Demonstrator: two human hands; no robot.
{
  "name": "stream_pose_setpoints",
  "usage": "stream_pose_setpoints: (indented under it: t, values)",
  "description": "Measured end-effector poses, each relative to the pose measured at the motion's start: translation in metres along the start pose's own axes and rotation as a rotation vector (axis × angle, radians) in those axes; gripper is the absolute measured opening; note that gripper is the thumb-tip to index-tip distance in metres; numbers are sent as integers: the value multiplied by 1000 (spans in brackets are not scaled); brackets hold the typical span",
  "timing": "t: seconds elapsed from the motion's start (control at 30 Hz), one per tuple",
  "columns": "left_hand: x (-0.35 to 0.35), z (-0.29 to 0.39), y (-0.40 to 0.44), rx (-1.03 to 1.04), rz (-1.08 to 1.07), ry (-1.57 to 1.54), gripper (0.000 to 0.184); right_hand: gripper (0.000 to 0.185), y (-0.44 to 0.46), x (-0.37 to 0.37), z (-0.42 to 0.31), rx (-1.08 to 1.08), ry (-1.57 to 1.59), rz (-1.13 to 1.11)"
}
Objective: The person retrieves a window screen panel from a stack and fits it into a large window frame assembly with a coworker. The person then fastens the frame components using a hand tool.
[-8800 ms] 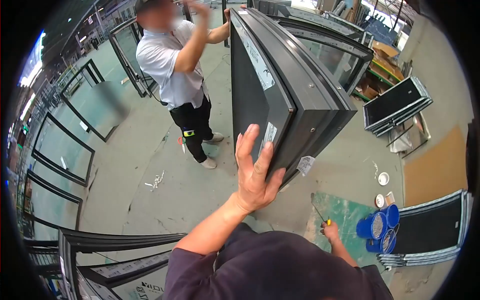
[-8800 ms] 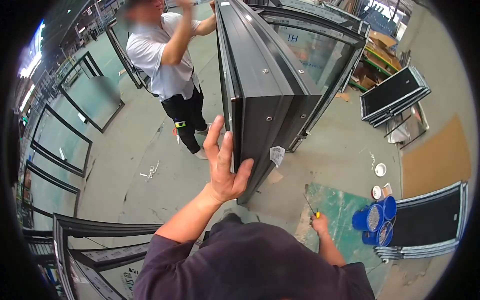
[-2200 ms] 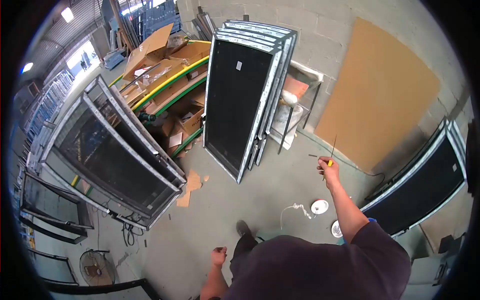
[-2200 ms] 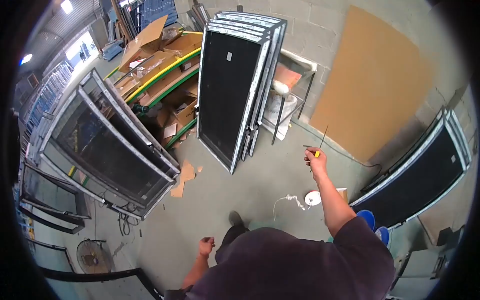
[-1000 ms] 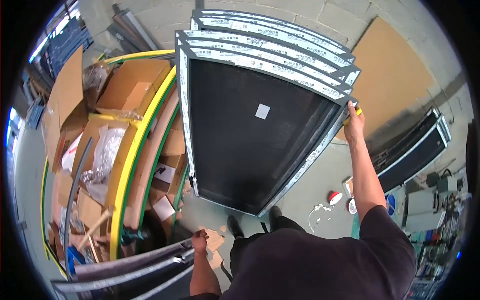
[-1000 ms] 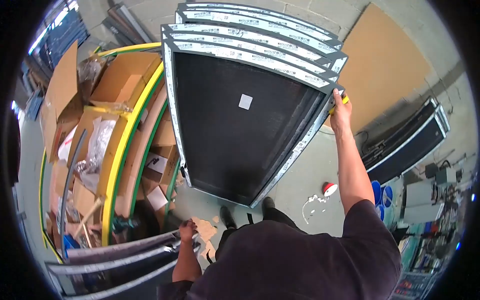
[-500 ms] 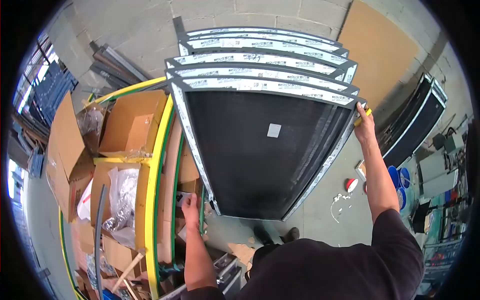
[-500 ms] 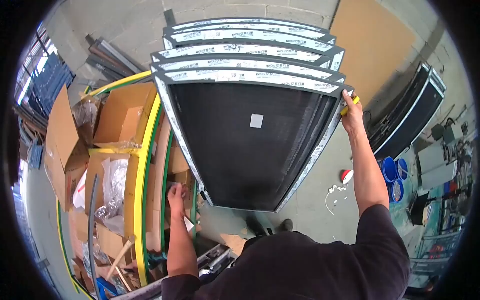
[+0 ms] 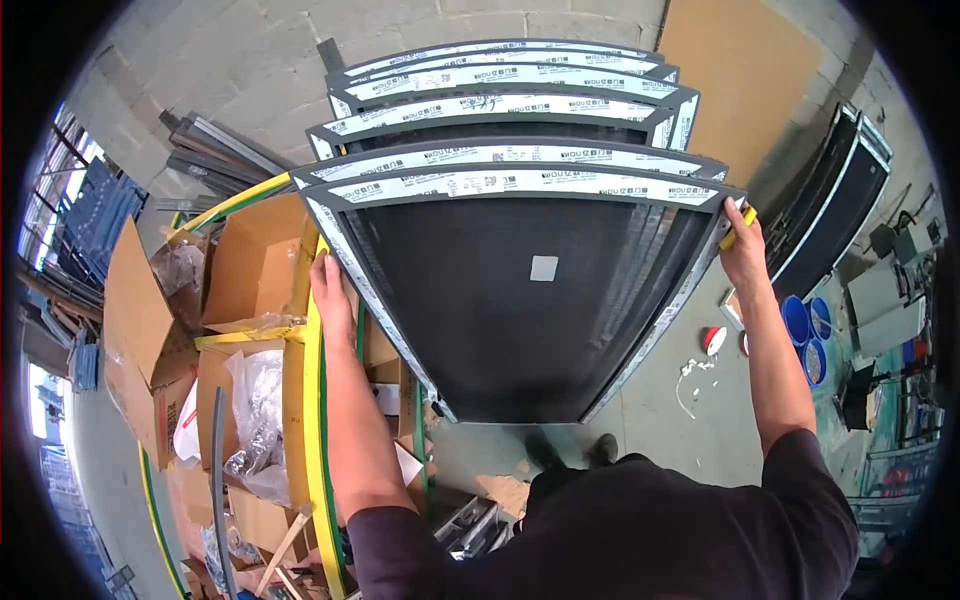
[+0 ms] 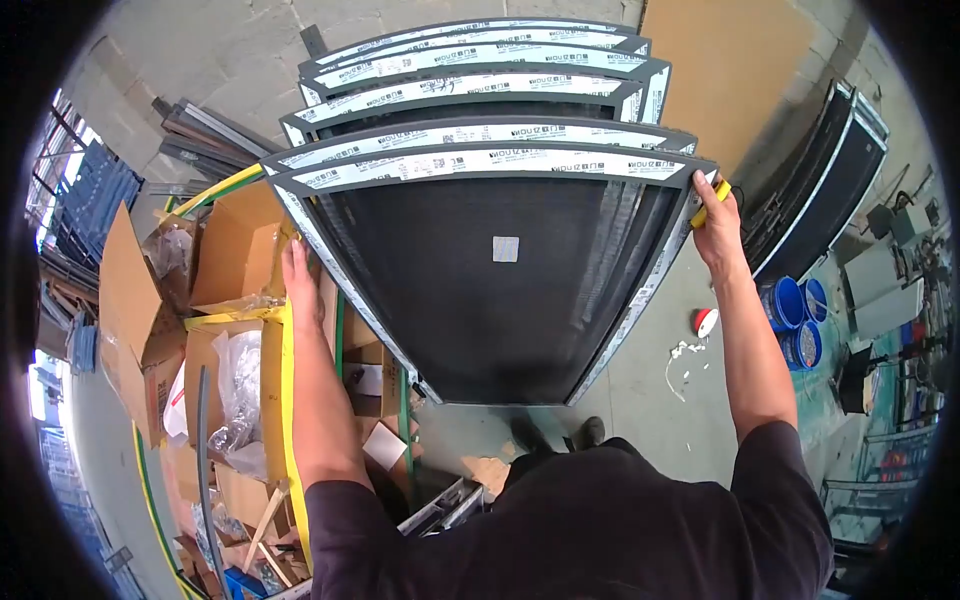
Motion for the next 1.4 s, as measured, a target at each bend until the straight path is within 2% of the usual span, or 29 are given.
stream_pose_setpoints:
  t: [0.1, 0.27, 0.57, 0.6, 0.83, 0.87, 0.9, 1.0, 1.07, 1.17, 1.2, 1.33, 1.4]
  values:
    - [1, -10, 7, -34, -20, -71, 54, 36, 3, -8, 5, -10, 2, 7]
    - [7, -18, 8, -17, -156, 62, 47, 34, 8, -12, 7, 19, 13, 7]
    - [20, -17, 7, -65, -59, -26, 49, 34, 7, -6, 8, 35, 27, 2]
    - [19, -17, 8, -45, -60, -56, 48, 30, 8, -8, 10, 20, 17, 20]
    - [5, -22, 7, -39, -44, 23, 36, 33, -1, -9, 3, 20, -53, 34]
    - [1, -19, 3, -49, -53, 45, 36, 33, -7, -7, 0, 20, -53, 55]
    - [0, -16, -2, -78, -57, -61, 35, 35, -11, -9, -1, 26, -69, 37]
    - [-13, -6, -18, -21, -67, -22, 32, 33, -36, -16, -6, 14, -42, 70]
    - [-19, -3, -37, -22, -14, -164, 36, 33, -63, -29, -9, 9, -11, 73]
    - [-47, -22, -51, -48, -102, -94, 39, 34, -106, -37, -16, -11, 36, 164]
    - [-48, -16, -55, -45, -116, -97, 38, 34, -111, -41, -16, -36, 55, 220]
    - [-46, 16, -91, -25, -83, -35, 35, 34, -127, -50, -38, -168, 4, 190]
    - [-40, 44, -123, 61, -134, 110, 34, 28, -137, -88, -48, -199, 44, 272]
Point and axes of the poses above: each hand's wrist, its own y-axis towards the middle knuckle, its own x-axis out of the palm, z = x × y, the point moved 4 cm from there along y, towards the middle knuckle, and after that the axes turned 1 degree about y, right-handed, at the moved point
